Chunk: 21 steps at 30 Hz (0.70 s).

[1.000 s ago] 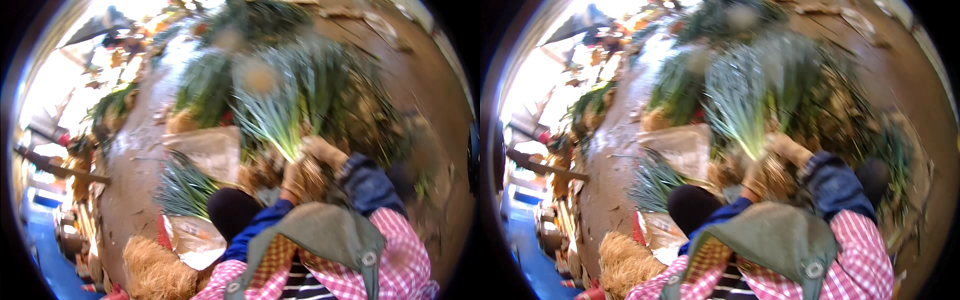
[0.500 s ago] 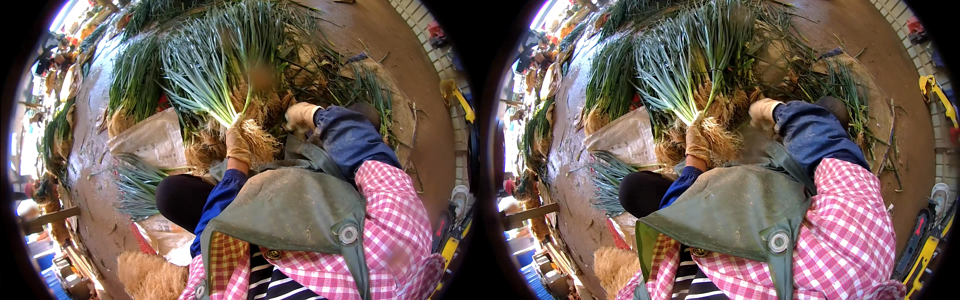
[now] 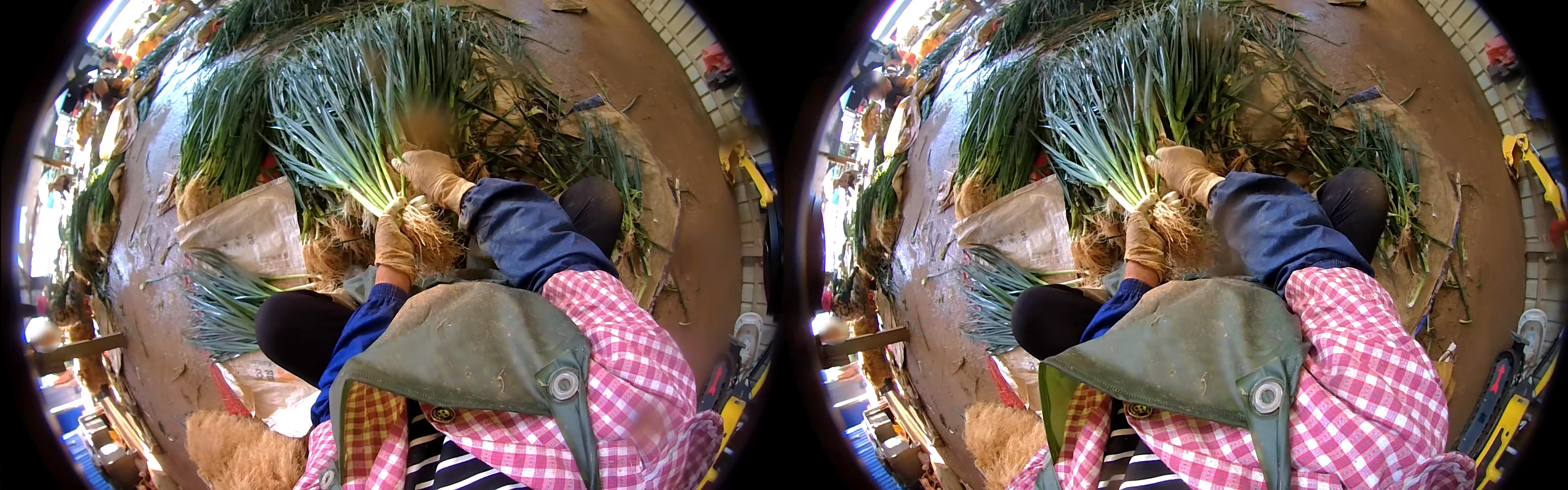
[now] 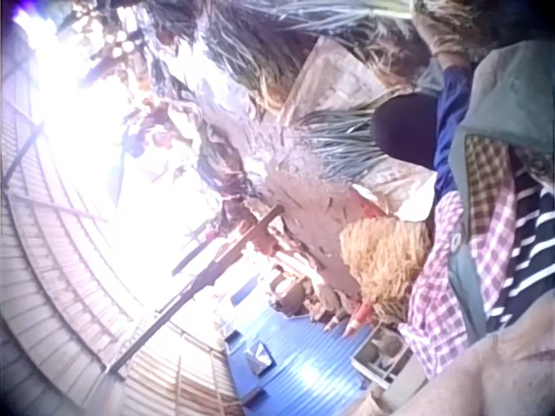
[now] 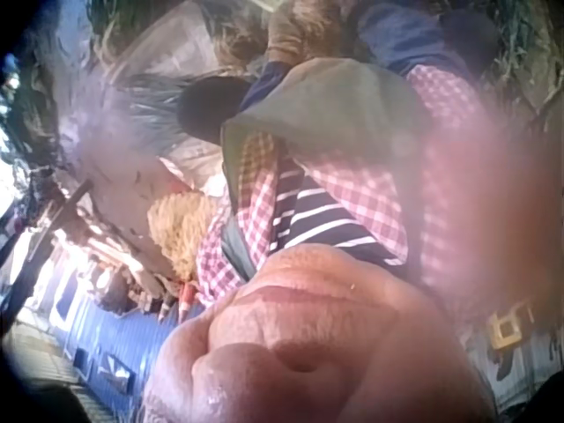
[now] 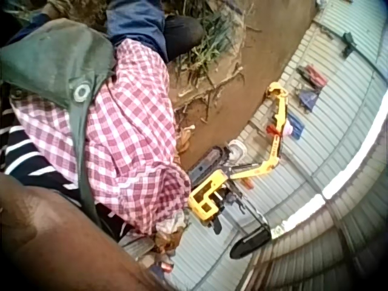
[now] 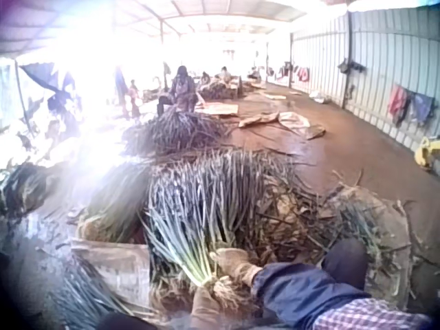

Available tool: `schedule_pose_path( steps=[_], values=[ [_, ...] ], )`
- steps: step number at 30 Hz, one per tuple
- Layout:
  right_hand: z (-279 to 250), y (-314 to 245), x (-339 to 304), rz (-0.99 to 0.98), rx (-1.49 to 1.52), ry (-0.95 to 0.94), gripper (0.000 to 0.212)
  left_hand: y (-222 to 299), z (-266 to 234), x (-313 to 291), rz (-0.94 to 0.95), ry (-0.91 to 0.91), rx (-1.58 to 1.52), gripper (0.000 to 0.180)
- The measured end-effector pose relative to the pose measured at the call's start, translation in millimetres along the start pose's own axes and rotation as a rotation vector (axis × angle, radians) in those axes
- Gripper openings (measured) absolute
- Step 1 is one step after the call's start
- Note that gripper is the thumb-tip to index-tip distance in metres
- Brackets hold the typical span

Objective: The person processes green onions by hand, peeling off the outer layers of the bulbs and sorting them into bundles while sitting on the floor.

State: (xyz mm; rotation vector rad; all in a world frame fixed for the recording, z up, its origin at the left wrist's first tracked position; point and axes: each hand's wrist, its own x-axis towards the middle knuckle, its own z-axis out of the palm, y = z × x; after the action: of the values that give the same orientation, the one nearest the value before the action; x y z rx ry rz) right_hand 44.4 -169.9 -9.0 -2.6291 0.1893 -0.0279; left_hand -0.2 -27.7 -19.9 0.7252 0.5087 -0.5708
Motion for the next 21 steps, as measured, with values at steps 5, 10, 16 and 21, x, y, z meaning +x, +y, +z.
schedule_pose_path(
  steps=[5, 10, 16, 21],
  values=[
    [-8.3, -8.4, -40.2, -0.315, 0.012, 0.005, 0.033, -0.3, -10.1, 6.3, 0.025, 0.014, -0.072, 0.025],
    [-36.5, -31.6, -86.9, -0.523, 0.356, -0.097, 0.026, 6.6, -26.4, 13.8, -0.086, 0.031, 0.087, 0.024],
    [-63.3, 17.2, -96.3, -0.389, -0.562, -1.033, 0.027, 0.4, -0.5, -2.1, -0.062, -0.049, 0.009, 0.018],
    [-44.0, 57.1, -34.7, -0.008, -0.577, -0.652, 0.039, -5.0, -24.5, 28.9, 0.004, -0.022, 0.114, 0.015]
  ],
)
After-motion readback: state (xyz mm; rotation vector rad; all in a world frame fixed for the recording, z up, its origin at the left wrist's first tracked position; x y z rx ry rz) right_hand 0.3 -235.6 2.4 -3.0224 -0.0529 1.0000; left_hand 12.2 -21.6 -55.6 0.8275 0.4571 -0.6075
